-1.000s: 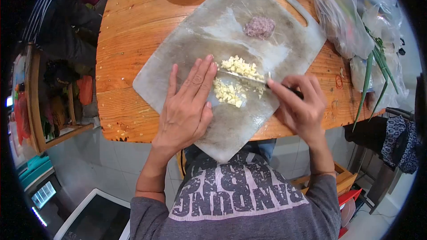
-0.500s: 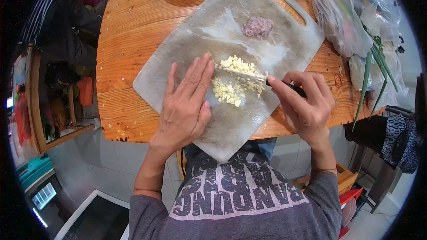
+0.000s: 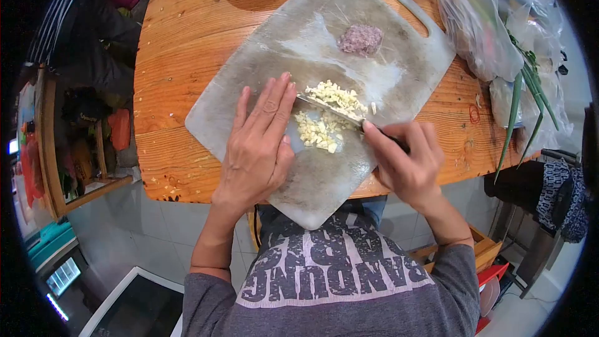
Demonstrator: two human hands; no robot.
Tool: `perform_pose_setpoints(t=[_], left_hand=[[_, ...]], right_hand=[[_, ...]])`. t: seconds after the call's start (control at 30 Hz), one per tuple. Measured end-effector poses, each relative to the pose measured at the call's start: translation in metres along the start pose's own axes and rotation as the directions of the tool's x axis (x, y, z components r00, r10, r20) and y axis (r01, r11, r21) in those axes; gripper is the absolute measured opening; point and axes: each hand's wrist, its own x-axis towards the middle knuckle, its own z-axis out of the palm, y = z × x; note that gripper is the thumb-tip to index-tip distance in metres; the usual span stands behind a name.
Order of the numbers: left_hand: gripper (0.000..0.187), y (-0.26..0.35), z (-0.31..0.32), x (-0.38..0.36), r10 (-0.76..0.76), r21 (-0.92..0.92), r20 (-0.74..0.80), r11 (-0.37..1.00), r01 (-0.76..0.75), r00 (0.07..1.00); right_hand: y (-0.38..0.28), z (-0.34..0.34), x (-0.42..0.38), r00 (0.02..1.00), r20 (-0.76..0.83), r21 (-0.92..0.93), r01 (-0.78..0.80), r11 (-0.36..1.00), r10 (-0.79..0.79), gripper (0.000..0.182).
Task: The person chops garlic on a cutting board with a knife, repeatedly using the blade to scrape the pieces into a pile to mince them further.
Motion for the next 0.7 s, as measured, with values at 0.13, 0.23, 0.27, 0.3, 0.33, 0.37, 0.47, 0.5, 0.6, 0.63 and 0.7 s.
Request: perform_pose_setpoints(t=[0.13, 0.23, 0.27, 0.3, 0.33, 0.37, 0.47, 0.5, 0.6, 0.63, 0.7], left_hand=[[0.071, 0.001, 0.001, 0.001, 0.005, 0.019, -0.021, 1.000, -0.004, 1.000], [0.070, 0.000, 0.000, 0.002, 0.012, 0.036, -0.049, 0.999, -0.011, 0.999], [0.070, 0.000, -0.001, 0.003, 0.016, 0.033, -0.061, 0.999, -0.014, 0.998], [0.071, -0.001, 0.000, 0.005, 0.012, 0.029, -0.066, 1.000, -0.010, 0.998], [0.071, -0.001, 0.001, 0.004, 0.005, 0.019, -0.051, 1.000, -0.004, 0.999], [0.071, 0.000, 0.002, 0.002, 0.001, 0.007, -0.031, 1.000, -0.001, 1.000], [0.070, 0.001, 0.001, 0.003, 0.016, 0.031, -0.044, 0.999, -0.015, 0.999], [0.070, 0.000, 0.001, 0.003, 0.018, 0.037, -0.054, 0.999, -0.016, 0.998], [0.070, 0.000, 0.001, 0.002, 0.030, 0.033, -0.050, 0.999, -0.028, 0.998], [0.070, 0.000, 0.001, 0.003, 0.031, 0.023, -0.050, 0.999, -0.030, 0.998], [0.070, -0.001, 0.001, 0.001, 0.024, 0.020, -0.050, 1.000, -0.023, 0.998]], right_hand=[[-0.006, -0.004, 0.002, 1.000, 0.001, 0.039, -0.026, 0.999, 0.026, 0.041], [-0.007, 0.002, 0.003, 0.996, 0.042, 0.080, -0.081, 0.993, 0.078, 0.040], [-0.005, 0.003, 0.003, 0.992, 0.070, 0.094, -0.113, 0.989, 0.106, 0.040], [-0.007, -0.001, 0.002, 0.997, 0.027, 0.093, -0.069, 0.993, 0.067, 0.043], [-0.008, 0.000, 0.001, 0.997, 0.043, 0.101, -0.074, 0.992, 0.070, 0.043], [-0.012, 0.003, 0.000, 0.995, 0.059, 0.108, -0.087, 0.990, 0.081, 0.044], [-0.011, 0.002, 0.002, 0.994, 0.075, 0.090, -0.091, 0.992, 0.084, 0.045], [-0.016, -0.003, 0.002, 0.995, 0.071, 0.083, -0.072, 0.994, 0.066, 0.044], [-0.018, -0.003, -0.003, 0.986, 0.111, 0.131, -0.139, 0.981, 0.125, 0.043], [-0.015, -0.001, -0.001, 0.981, 0.126, 0.155, -0.167, 0.974, 0.149, 0.043], [-0.022, -0.006, 0.000, 0.988, 0.113, 0.117, -0.115, 0.986, 0.102, 0.043]])
